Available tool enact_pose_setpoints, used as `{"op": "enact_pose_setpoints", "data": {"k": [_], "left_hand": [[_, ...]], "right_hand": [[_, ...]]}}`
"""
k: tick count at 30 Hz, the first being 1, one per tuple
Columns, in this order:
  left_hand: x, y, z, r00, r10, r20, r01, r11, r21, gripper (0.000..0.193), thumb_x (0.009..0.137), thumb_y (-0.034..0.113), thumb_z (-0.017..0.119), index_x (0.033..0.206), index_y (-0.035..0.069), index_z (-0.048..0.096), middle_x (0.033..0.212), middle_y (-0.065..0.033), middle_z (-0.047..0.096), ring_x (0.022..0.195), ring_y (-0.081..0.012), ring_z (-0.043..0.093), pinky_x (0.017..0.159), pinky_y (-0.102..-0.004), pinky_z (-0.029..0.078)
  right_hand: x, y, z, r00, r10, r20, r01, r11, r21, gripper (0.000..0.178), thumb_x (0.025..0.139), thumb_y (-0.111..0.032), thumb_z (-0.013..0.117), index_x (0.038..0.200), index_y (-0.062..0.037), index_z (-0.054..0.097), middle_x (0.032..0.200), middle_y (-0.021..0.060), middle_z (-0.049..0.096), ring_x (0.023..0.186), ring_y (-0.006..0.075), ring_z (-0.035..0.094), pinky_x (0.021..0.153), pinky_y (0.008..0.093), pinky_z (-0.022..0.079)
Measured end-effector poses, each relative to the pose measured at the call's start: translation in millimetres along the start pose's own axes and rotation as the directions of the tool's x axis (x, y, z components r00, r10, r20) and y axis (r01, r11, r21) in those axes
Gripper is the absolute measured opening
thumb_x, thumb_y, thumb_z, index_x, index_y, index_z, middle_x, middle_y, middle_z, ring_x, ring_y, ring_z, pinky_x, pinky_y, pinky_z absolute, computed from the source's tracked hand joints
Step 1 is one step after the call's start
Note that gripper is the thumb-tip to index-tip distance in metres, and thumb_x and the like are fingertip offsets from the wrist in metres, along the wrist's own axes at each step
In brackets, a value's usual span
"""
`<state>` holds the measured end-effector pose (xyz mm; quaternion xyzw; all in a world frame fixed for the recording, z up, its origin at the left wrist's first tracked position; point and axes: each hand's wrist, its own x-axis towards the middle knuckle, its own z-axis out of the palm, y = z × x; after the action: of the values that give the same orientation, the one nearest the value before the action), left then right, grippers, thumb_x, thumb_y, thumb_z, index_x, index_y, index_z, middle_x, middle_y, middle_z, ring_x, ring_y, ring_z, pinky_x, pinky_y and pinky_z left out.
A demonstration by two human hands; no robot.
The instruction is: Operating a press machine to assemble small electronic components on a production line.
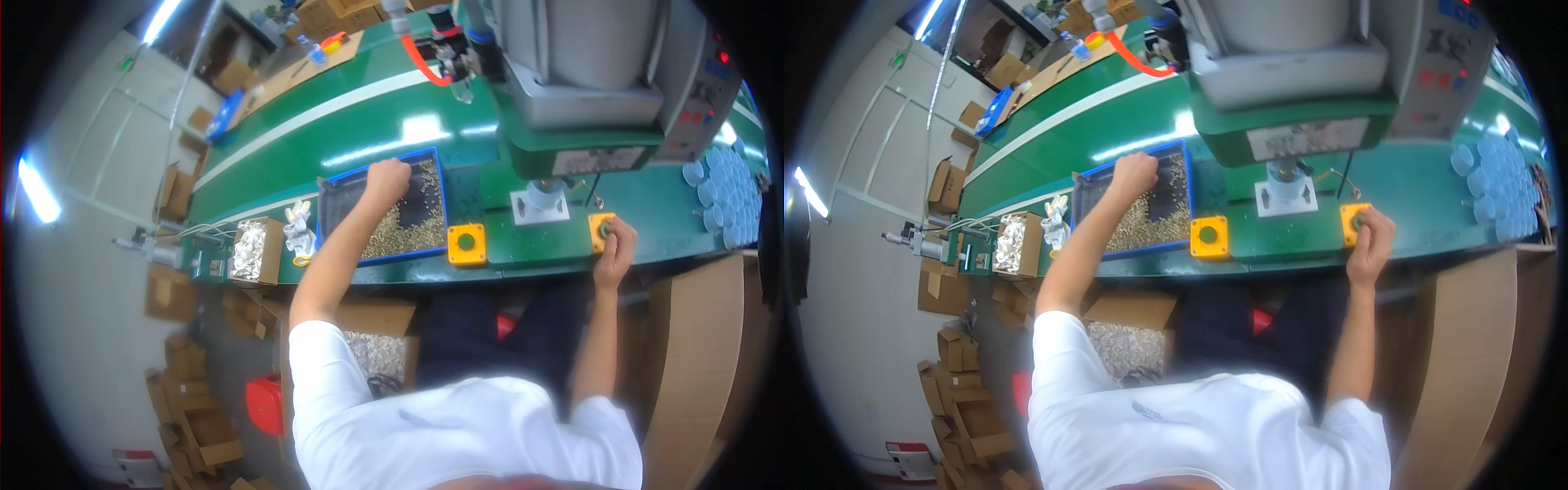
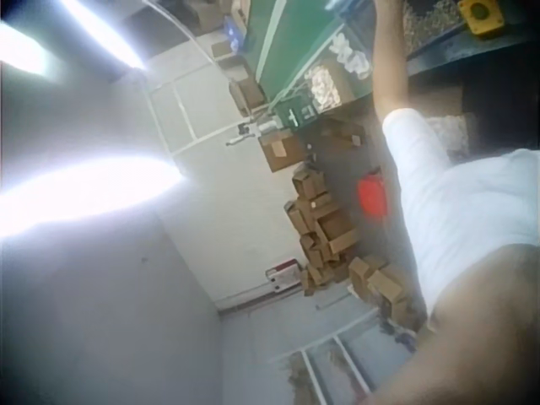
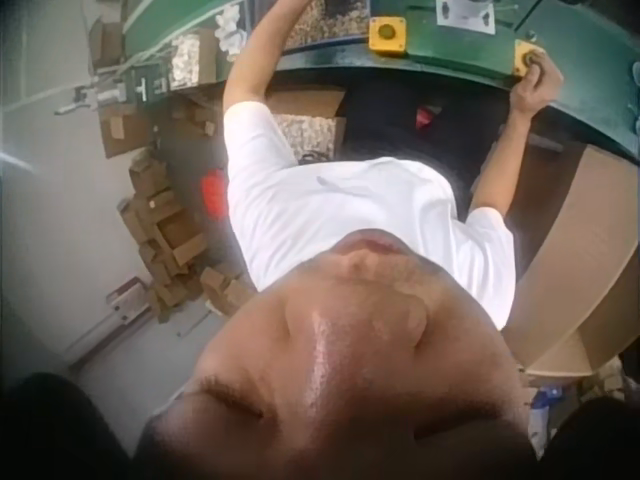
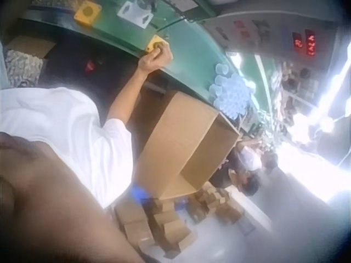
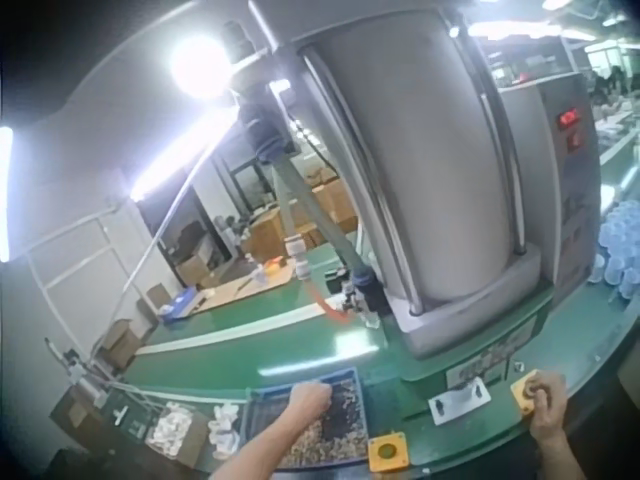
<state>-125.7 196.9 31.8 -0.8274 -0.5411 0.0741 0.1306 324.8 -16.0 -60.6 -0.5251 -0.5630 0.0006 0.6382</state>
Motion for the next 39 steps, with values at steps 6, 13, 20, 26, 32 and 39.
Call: {"op": "enact_pose_setpoints", "data": {"k": [6,13,20,26,32,39], "left_hand": [[2.8,5.4,0.6,0.974,0.2,0.109,-0.214,0.967,0.141,0.014,0.082,0.017,0.07,0.083,0.006,0.078,0.087,-0.0173,0.076,0.083,-0.037,0.076,0.071,-0.0496,0.061],[-7.3,10.1,-29.2,0.999,0.03,-0.012,-0.032,0.969,-0.244,0.011,0.082,0.011,0.07,0.083,0.002,0.076,0.085,-0.0145,0.078,0.075,-0.0294,0.076,0.067,-0.0405,0.06],[-46.1,71.3,-102.3,1.0,0.025,0.001,-0.002,0.11,-0.994,0.016,0.089,0.007,0.075,0.102,-0.002,0.075,0.094,-0.0075,0.076,0.085,-0.0096,0.067,0.076,-0.028,0.053],[-32.9,140.5,-174.7,0.895,0.188,-0.406,-0.446,0.442,-0.779,0.016,0.097,0.011,0.071,0.108,0.0,0.074,0.101,-0.0066,0.075,0.084,-0.0138,0.066,0.077,-0.0286,0.052],[-15.0,167.5,-180.1,0.92,0.258,-0.295,-0.391,0.654,-0.648,0.023,0.096,0.025,0.074,0.111,0.007,0.078,0.097,-0.0095,0.073,0.078,-0.0213,0.064,0.074,-0.0316,0.05],[-6.4,182.0,-194.4,0.98,0.194,-0.041,-0.175,0.748,-0.64,0.03,0.092,0.031,0.079,0.108,0.007,0.08,0.087,-0.0099,0.073,0.073,-0.0197,0.063,0.071,-0.033,0.05]], "right_hand": [[9.2,-11.1,7.7,1.0,-0.013,0.006,0.013,1.0,-0.02,0.015,0.099,-0.007,0.056,0.105,0.0012,0.067,0.113,0.0146,0.07,0.113,0.0322,0.062,0.101,0.041,0.048],[4.8,-7.3,0.7,1.0,-0.003,0.015,0.003,1.0,-0.03,0.015,0.099,-0.004,0.054,0.106,0.0021,0.065,0.114,0.0149,0.069,0.118,0.0313,0.061,0.103,0.0407,0.049],[3.9,-7.5,4.5,1.0,0.004,-0.003,-0.004,1.0,-0.004,0.014,0.097,-0.005,0.056,0.104,0.0025,0.065,0.113,0.0155,0.069,0.113,0.0316,0.062,0.102,0.0418,0.05],[8.3,-15.8,2.2,1.0,0.008,-0.021,-0.009,1.0,-0.016,0.013,0.096,-0.006,0.057,0.102,0.0022,0.065,0.111,0.0157,0.07,0.112,0.0322,0.062,0.101,0.0421,0.05],[12.7,-16.0,-0.1,1.0,-0.019,-0.005,0.019,1.0,-0.021,0.012,0.094,-0.006,0.059,0.101,0.0014,0.064,0.109,0.0153,0.071,0.11,0.0333,0.063,0.099,0.0418,0.051],[9.4,-20.6,-1.1,1.0,-0.01,-0.021,0.01,1.0,-0.015,0.011,0.092,-0.005,0.06,0.1,0.0004,0.065,0.109,0.0141,0.071,0.108,0.0332,0.063,0.098,0.041,0.051]]}}
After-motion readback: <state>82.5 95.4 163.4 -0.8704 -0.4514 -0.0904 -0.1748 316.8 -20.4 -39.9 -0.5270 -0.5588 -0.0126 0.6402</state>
